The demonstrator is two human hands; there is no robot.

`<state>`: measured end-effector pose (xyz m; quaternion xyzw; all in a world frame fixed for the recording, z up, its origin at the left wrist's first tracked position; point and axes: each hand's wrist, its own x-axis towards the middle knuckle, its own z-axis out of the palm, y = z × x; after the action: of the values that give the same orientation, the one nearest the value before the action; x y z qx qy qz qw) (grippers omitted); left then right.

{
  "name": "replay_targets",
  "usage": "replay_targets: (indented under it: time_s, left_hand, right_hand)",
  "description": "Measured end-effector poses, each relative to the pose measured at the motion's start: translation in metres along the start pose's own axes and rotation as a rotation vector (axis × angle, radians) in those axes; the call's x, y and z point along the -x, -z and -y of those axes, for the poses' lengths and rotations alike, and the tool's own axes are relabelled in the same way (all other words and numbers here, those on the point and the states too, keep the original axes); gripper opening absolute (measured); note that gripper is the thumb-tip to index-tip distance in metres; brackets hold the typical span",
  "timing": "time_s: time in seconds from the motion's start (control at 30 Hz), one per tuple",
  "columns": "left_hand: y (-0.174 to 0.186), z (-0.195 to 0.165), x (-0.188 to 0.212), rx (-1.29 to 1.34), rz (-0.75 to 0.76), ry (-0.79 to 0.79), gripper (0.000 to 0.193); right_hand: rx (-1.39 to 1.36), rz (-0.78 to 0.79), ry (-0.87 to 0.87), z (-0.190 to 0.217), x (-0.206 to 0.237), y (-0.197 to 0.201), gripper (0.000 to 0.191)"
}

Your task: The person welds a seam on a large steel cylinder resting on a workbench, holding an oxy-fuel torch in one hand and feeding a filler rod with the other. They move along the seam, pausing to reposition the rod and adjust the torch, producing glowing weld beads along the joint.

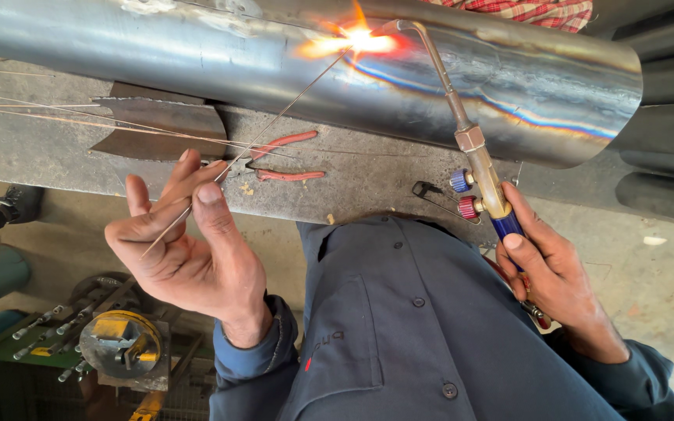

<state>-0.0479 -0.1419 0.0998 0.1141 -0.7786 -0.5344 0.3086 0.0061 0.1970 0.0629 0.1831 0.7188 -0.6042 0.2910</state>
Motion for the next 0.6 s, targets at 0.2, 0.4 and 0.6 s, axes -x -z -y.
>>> replay_targets:
  time_s: [0.2, 0.4, 0.6]
  left_hand:
    - [-0.0012, -0.0011, 0.0040, -0.001, 0.001, 0.006, 0.027]
    - [-0.0039, 0.0004, 0.0046, 0.018, 0.033, -0.018, 0.028]
    - [-0.0031, 0.0013, 0.0037, 0.017, 0.022, -0.017, 0.027]
  right_hand:
    - [-0.031, 0.008, 0.017, -0.0021, 0.0017, 0.0036, 0.066]
    - [-0.001, -0.013, 0.004, -0.0011, 0.0027, 0.0032, 0.066]
    - [0.016, -0.015, -0.005, 0.0014, 0.0001, 0.0009, 0.065]
